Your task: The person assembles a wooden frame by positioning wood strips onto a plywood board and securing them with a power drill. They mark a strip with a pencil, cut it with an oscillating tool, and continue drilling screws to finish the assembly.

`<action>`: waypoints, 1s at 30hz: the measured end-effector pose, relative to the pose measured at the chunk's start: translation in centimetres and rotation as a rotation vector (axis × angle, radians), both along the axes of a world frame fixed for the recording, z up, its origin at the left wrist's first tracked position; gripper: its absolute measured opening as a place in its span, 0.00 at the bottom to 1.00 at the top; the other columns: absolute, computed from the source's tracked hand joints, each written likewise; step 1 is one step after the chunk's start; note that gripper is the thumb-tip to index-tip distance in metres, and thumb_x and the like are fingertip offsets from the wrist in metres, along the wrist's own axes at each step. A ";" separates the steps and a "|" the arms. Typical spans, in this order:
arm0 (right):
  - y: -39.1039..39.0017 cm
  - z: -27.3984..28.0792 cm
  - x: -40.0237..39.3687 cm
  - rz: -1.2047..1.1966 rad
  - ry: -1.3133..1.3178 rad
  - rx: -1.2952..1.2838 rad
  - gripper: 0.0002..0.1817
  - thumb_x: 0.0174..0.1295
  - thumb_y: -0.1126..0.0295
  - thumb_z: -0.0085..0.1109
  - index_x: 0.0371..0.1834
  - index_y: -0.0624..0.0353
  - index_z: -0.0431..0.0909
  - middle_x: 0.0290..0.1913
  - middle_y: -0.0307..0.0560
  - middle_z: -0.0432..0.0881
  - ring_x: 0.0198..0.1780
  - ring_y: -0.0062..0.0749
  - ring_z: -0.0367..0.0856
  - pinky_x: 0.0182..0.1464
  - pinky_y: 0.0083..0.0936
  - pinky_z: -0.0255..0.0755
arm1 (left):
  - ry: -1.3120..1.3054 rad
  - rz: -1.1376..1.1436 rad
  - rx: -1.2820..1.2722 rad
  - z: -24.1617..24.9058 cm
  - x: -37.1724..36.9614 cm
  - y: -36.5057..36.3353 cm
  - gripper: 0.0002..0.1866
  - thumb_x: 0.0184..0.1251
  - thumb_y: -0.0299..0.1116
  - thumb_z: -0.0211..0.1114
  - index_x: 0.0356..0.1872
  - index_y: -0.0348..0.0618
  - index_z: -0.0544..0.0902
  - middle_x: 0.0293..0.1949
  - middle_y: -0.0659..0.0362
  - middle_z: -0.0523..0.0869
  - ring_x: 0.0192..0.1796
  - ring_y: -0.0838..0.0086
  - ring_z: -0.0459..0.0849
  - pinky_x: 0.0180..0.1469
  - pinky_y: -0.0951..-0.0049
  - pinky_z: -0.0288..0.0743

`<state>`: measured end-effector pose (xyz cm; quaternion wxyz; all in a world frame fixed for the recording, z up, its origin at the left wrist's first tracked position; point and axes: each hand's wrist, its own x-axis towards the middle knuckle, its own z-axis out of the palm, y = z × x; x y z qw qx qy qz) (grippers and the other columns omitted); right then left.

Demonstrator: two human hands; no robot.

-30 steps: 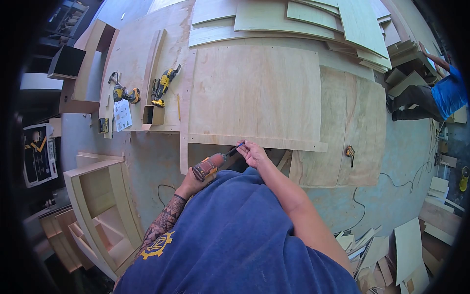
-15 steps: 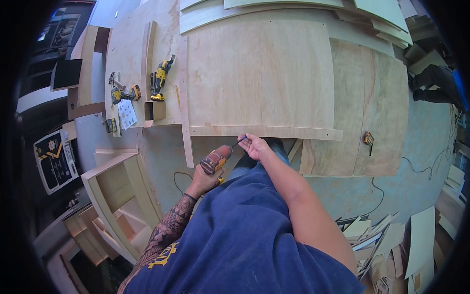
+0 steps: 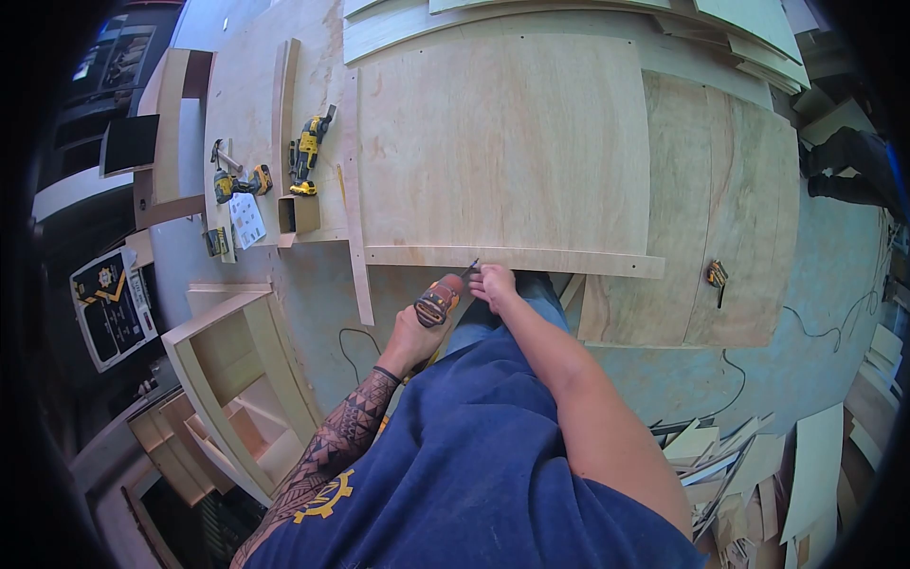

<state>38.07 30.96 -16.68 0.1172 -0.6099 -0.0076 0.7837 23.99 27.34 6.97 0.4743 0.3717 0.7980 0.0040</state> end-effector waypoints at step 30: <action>7.7 -3.0 15.1 0.679 -0.673 0.455 0.15 0.63 0.64 0.77 0.22 0.60 0.86 0.18 0.44 0.87 0.17 0.28 0.84 0.20 0.30 0.77 | -0.012 0.140 0.033 -3.0 -0.6 0.1 0.23 0.64 0.46 0.76 0.50 0.36 0.91 0.44 0.40 0.94 0.52 0.49 0.94 0.56 0.57 0.86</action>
